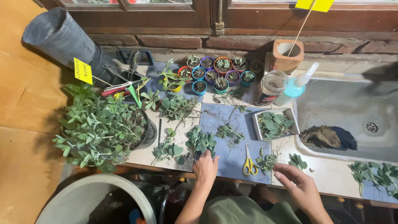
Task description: The person trims plant stems and removes lower leaves using yellow scissors on a tiled counter. They then move to a nearby area to select a small red pot from a stack of containers and return to the counter to place a trimmed stem into the pot.
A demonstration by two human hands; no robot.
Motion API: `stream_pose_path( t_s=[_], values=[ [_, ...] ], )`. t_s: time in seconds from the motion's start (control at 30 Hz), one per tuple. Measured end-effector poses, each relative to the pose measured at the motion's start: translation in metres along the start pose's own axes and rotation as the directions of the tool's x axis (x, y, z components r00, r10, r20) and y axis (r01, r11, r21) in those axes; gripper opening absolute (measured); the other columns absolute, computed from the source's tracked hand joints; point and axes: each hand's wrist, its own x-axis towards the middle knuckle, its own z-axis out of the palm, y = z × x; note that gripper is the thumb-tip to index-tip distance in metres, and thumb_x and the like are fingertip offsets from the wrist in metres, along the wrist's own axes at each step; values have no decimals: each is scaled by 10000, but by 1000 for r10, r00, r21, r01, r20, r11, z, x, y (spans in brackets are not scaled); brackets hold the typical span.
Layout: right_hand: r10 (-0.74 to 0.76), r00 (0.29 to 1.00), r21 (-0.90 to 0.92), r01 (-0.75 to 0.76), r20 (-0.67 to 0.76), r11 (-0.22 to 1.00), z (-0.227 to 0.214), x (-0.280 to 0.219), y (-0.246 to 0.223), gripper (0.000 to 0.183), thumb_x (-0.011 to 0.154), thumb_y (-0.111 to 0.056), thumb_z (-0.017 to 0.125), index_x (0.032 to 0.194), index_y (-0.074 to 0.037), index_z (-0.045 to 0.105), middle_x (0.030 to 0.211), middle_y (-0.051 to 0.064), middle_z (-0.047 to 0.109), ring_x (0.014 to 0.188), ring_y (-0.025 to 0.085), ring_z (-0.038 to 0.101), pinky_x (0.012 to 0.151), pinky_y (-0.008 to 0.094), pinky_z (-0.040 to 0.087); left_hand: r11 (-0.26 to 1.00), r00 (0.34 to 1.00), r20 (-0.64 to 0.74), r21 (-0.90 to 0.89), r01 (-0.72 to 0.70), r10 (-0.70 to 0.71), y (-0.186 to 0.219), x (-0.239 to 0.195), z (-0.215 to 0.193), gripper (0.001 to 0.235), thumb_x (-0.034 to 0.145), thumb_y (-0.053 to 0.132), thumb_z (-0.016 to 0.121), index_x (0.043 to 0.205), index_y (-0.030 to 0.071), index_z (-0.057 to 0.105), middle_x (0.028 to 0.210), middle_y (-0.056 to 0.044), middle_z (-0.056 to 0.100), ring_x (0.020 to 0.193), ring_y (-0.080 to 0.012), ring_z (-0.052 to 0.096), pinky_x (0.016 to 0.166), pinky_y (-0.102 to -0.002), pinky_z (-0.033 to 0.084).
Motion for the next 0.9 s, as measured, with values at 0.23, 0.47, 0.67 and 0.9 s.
stream_pose_path(
  t_s=[0.23, 0.47, 0.67, 0.9],
  values=[
    [20, 999, -24, -21, -33, 999, -4, -6, 14, 279, 838, -119, 747, 1092, -33, 823, 1134, 75, 838, 1068, 154, 755, 985, 303, 577, 956, 954, -91, -44, -289, 284, 31, 37, 16, 198, 971, 165, 654, 1129, 45, 657, 1025, -148, 696, 756, -334, 730, 550, -444, 610],
    [11, 996, 8, -11, -86, 1000, -20, -17, 21, 301, 838, -126, 739, 1113, -28, 813, 1151, 83, 832, 1093, 161, 746, 1027, 299, 546, 835, 833, -63, 88, -544, 549, 57, 92, 22, 437, 805, -104, 590, 1207, 60, 640, 1073, -190, 560, 889, -403, 580, 484, -478, 526],
    [31, 990, 16, -29, -137, 999, -29, -22, 26, 296, 837, -128, 747, 1104, -23, 819, 1152, 76, 834, 1096, 145, 728, 1024, 290, 530, 810, 816, 42, -162, -563, 576, 67, 100, -48, 146, 933, 169, 624, 906, 67, 725, 1097, -84, 651, 1091, -292, 520, 785, -448, 492],
    [6, 993, 47, -1, -115, 999, -31, -17, 27, 315, 850, -113, 729, 1139, -14, 805, 1165, 97, 834, 1085, 162, 746, 998, 296, 547, 150, 838, 302, -953, 262, 454, 63, 90, -121, 51, 974, 41, 562, 945, 0, 551, 1066, -198, 678, 975, -304, 699, 827, -391, 645]
  ],
)
